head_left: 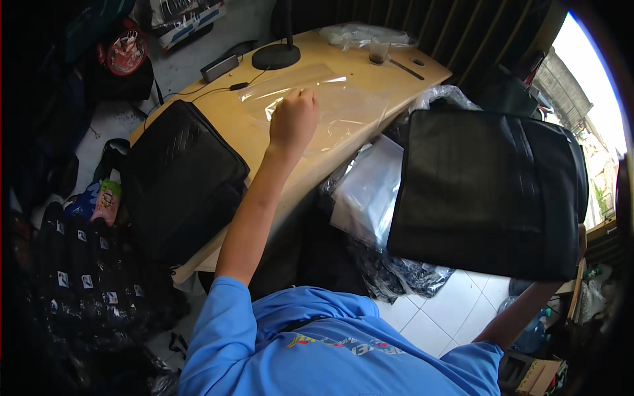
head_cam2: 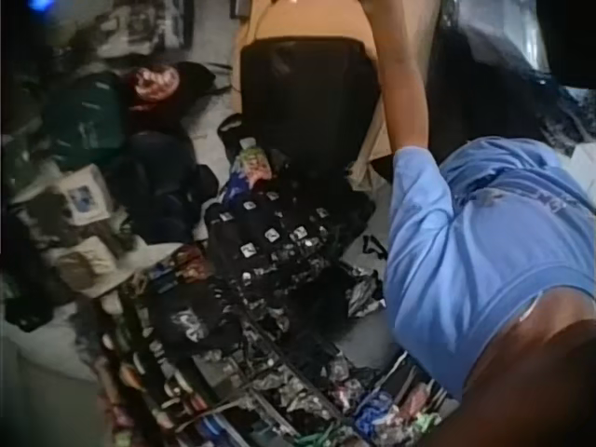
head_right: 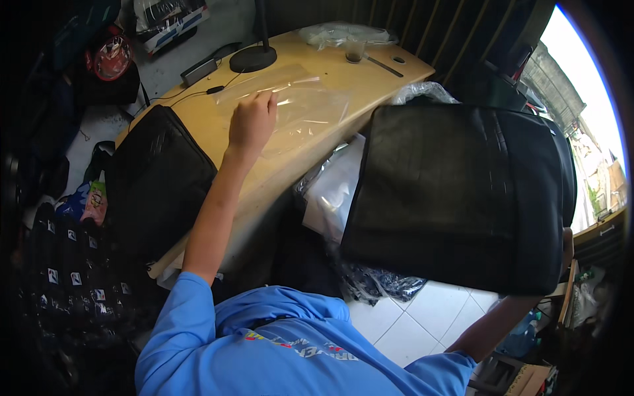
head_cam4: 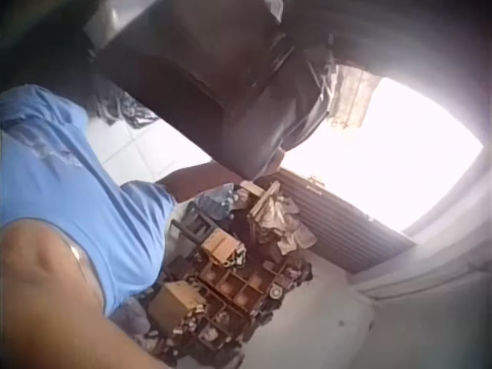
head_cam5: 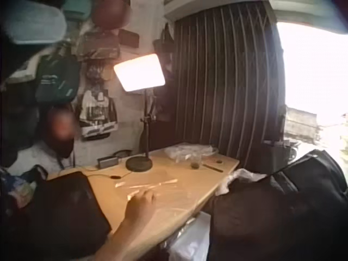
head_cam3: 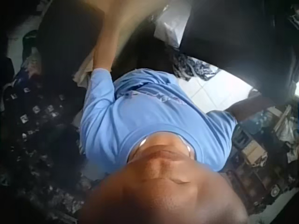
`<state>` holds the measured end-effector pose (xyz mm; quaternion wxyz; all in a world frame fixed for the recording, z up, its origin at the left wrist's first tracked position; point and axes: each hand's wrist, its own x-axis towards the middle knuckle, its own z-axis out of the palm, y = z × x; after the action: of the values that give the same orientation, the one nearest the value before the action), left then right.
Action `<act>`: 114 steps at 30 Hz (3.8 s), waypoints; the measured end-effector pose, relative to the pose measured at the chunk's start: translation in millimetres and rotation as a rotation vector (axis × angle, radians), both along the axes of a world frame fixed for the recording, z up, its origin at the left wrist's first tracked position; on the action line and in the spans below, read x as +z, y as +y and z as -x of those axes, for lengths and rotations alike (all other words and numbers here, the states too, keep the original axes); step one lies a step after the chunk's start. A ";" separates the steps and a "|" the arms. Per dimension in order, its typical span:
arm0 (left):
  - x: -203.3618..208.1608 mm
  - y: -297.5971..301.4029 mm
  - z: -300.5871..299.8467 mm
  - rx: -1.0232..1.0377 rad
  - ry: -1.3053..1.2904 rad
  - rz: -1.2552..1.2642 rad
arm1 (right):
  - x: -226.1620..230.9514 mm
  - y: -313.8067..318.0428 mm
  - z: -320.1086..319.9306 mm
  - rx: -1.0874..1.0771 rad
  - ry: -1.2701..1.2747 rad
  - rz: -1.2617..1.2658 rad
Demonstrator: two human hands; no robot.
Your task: The person attaches a strap to a black bag and slides the bag into a plastic sleeve. They repeat these actions with another bag and its strap, placing the items on a table.
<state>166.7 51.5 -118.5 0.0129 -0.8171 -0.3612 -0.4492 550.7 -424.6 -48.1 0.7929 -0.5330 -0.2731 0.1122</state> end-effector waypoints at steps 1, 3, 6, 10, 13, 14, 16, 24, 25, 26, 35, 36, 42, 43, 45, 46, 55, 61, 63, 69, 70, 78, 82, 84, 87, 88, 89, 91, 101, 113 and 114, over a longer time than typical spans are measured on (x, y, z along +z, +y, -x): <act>-7.0 -0.8 -4.8 -0.049 -0.029 0.040 | 2.3 2.2 26.5 -0.168 -0.148 -0.051; -16.4 -11.5 -11.9 -0.098 -0.038 0.048 | -3.4 11.1 56.6 -0.284 -0.367 -0.011; -27.6 -22.5 -11.2 -0.193 -0.059 0.019 | -4.1 39.4 94.9 -0.325 -0.631 0.074; -36.2 -35.2 -4.3 -0.216 -0.021 0.013 | -14.3 82.9 111.5 -0.285 -0.854 0.206; -37.7 -35.5 -2.9 -0.263 -0.177 0.039 | -35.5 123.0 99.2 -0.248 -0.908 0.288; -36.1 -36.0 -5.1 -0.268 -0.181 0.034 | -59.9 134.2 76.9 -0.304 -0.785 0.426; -30.4 -31.5 -14.3 -0.297 -0.212 -0.003 | -76.8 167.1 77.6 0.083 -0.159 -0.080; -32.4 -2.2 -2.9 -0.243 -0.002 0.024 | -115.0 270.5 111.8 0.729 0.391 -0.636; -34.5 2.7 -2.0 -0.237 -0.004 0.014 | -111.2 270.9 122.7 0.651 0.495 -0.620; -35.4 5.7 -1.4 -0.243 -0.004 0.013 | -110.6 268.2 128.7 0.565 0.599 -0.602; -43.8 30.8 -13.8 -0.276 0.286 0.003 | -175.9 204.8 105.1 0.558 0.585 0.084; -44.5 30.9 -18.2 -0.285 0.326 0.018 | -177.3 196.7 101.3 0.634 0.651 0.120; -36.9 32.9 -26.7 -0.298 0.390 -0.016 | -162.3 193.3 92.7 0.661 0.557 0.552; -36.1 32.7 -27.1 -0.266 0.420 -0.015 | -158.4 191.8 98.9 0.573 0.543 0.495; -35.4 36.2 -29.5 -0.215 0.447 -0.005 | -136.8 197.0 119.8 0.480 0.484 0.429; -34.7 38.2 -31.1 -0.171 0.477 -0.004 | -136.5 197.7 127.9 0.485 0.485 0.435; -21.7 31.1 -20.5 -0.335 0.496 -0.065 | -149.3 204.7 135.5 0.471 0.512 0.278; -27.4 13.1 19.9 -0.319 0.287 0.012 | -174.2 202.3 117.2 0.358 0.539 0.233; -36.4 14.1 28.7 -0.284 0.198 0.052 | -179.5 200.7 113.4 0.342 0.553 0.244; -40.5 7.2 41.7 -0.309 -0.003 0.209 | -185.1 197.7 115.2 0.373 0.593 0.179; -38.2 8.3 43.8 -0.364 -0.041 0.233 | -188.5 196.7 111.3 0.377 0.596 0.182; -48.9 3.1 31.0 -0.316 -0.382 0.227 | -208.2 191.7 107.5 0.582 0.682 -0.032; -57.6 -3.8 25.2 -0.025 -0.398 -0.004 | -213.8 192.3 115.9 0.549 0.730 -0.085; -56.7 -6.2 24.1 0.113 -0.356 0.346 | -212.2 191.2 120.1 0.583 0.722 -0.109; -71.8 -2.7 24.9 -0.206 -0.667 0.389 | -203.4 191.9 130.6 0.582 0.754 -0.129; -76.1 -0.8 29.1 -0.203 -0.663 0.390 | -199.9 193.5 135.0 0.547 0.791 -0.124; -75.5 -1.4 30.1 -0.321 -0.806 0.553 | -197.2 195.0 137.6 0.564 0.785 -0.132; -76.3 -6.6 27.7 -0.582 -1.165 0.834 | -205.7 192.4 140.3 0.571 0.804 -0.168; -69.4 -21.5 42.0 -0.671 -1.041 0.870 | -202.5 192.4 150.0 0.520 0.769 -0.107; -62.0 -50.2 20.4 0.143 -0.385 -0.051 | -181.5 179.8 200.4 0.235 0.688 0.097; -62.4 -51.2 18.2 0.138 -0.383 -0.048 | -179.0 180.0 207.1 0.221 0.684 0.058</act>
<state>148.5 0.3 -180.9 -0.0059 -0.6896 -0.4013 -0.6028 343.6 -244.6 -227.1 0.8060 -0.4543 -0.0445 0.3769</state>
